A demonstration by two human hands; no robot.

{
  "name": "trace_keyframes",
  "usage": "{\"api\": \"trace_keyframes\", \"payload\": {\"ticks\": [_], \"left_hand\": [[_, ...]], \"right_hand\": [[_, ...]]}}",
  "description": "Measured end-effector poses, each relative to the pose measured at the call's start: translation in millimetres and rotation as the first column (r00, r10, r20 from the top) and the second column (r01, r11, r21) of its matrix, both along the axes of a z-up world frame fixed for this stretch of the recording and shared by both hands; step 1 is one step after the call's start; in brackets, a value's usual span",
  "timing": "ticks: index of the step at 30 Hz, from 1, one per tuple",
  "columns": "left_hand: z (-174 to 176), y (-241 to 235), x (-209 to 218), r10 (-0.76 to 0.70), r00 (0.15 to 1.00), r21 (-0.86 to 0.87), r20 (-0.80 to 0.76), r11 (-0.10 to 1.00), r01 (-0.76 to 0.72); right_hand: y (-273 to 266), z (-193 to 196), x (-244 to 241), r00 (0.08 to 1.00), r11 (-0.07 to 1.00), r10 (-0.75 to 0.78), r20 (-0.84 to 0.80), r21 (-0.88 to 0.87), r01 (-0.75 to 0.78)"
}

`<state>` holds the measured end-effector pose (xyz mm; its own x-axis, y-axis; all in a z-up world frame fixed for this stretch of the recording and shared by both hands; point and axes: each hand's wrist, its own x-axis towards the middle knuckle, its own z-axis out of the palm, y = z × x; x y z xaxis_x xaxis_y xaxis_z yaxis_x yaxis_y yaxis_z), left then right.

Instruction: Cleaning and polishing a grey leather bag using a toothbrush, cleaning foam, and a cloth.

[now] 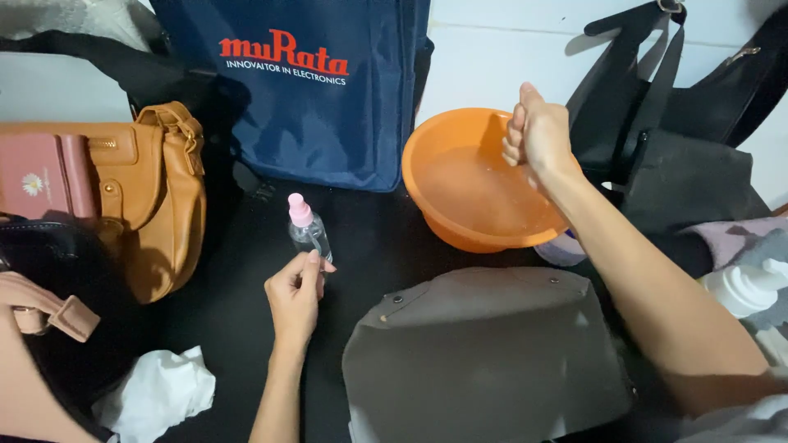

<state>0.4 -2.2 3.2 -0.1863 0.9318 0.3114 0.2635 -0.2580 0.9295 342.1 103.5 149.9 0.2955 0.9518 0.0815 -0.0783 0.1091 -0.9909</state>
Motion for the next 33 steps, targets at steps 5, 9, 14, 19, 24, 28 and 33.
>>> {"api": "trace_keyframes", "payload": {"ticks": [5, 9, 14, 19, 24, 28, 33], "left_hand": [[7, -5, 0, -0.047, 0.999, -0.006, 0.019, 0.999, 0.047], [9, -5, -1, -0.048, 0.999, -0.029, 0.015, 0.998, 0.049], [10, -5, 0, -0.035, 0.999, -0.007, 0.014, 0.999, 0.035], [9, -5, 0, -0.052, 0.998, -0.03, 0.042, 0.998, 0.053], [9, -6, 0, -0.063, 0.995, -0.057, 0.072, 0.996, 0.067], [13, -6, 1, -0.047, 0.997, -0.057, 0.058, 0.997, 0.051], [10, -6, 2, -0.042, 0.998, -0.074, 0.038, 0.996, 0.045]], "right_hand": [[-9, 32, -5, 0.976, 0.99, -0.138, 0.171, 0.041, 0.133], [-6, 54, 0, 0.975, 0.982, -0.133, 0.176, 0.159, 0.105], [-4, 70, -6, 0.964, 0.97, -0.122, 0.236, 0.234, 0.065], [-5, 75, -8, 0.935, 0.965, -0.131, 0.329, 0.259, 0.044], [14, 85, 14, 0.921, 0.921, -0.104, 0.376, 0.385, -0.054], [-24, 144, 7, 0.603, 0.959, 0.12, 0.789, 0.063, -0.275], [-39, 121, 23, 0.736, 0.929, 0.247, 0.631, 0.062, -0.365]]}}
